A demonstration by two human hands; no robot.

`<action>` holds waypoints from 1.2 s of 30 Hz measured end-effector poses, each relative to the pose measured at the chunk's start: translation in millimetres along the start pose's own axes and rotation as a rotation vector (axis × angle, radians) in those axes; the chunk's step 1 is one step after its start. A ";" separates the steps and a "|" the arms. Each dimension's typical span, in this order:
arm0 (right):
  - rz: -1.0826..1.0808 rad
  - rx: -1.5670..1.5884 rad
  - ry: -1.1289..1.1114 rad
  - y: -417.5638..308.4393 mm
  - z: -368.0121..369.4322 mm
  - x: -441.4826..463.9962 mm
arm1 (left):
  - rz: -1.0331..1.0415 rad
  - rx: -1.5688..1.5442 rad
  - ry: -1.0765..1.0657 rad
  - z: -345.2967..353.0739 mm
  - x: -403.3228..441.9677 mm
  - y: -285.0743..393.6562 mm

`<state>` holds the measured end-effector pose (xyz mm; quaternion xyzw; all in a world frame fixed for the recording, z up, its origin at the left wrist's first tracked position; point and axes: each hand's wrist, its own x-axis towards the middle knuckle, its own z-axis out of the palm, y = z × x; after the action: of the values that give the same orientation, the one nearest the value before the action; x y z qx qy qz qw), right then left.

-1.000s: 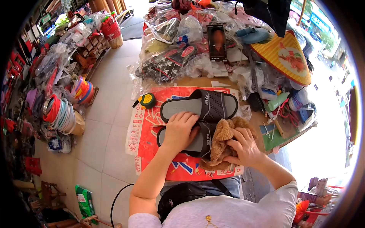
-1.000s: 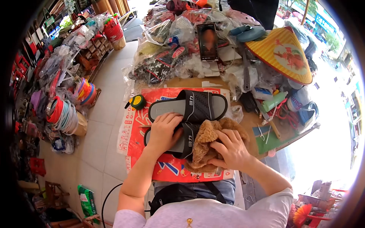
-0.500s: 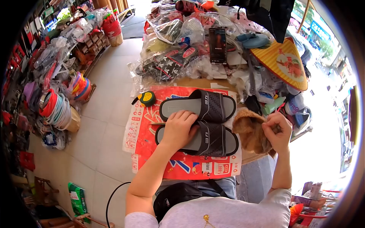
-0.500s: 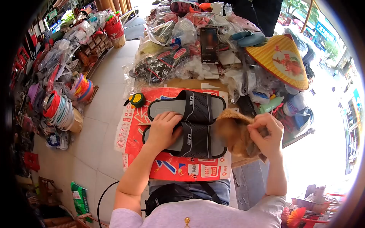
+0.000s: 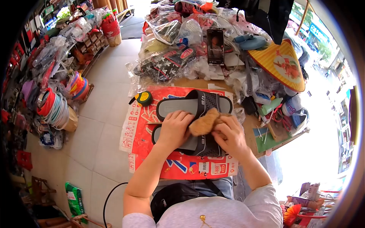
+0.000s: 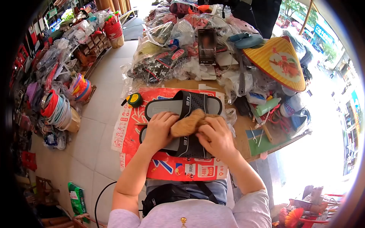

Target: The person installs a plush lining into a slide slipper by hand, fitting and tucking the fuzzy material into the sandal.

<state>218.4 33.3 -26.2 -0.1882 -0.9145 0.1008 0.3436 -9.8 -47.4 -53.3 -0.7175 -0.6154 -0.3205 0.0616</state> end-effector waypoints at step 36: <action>0.102 -0.124 0.264 -15.7 -35.5 25.1 | -0.065 0.034 0.081 18.7 4.8 35.5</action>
<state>220.4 31.3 20.0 -0.2669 -0.8552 0.0358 0.4429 30.3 -42.6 -54.6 -0.6824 -0.6407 -0.3405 0.0884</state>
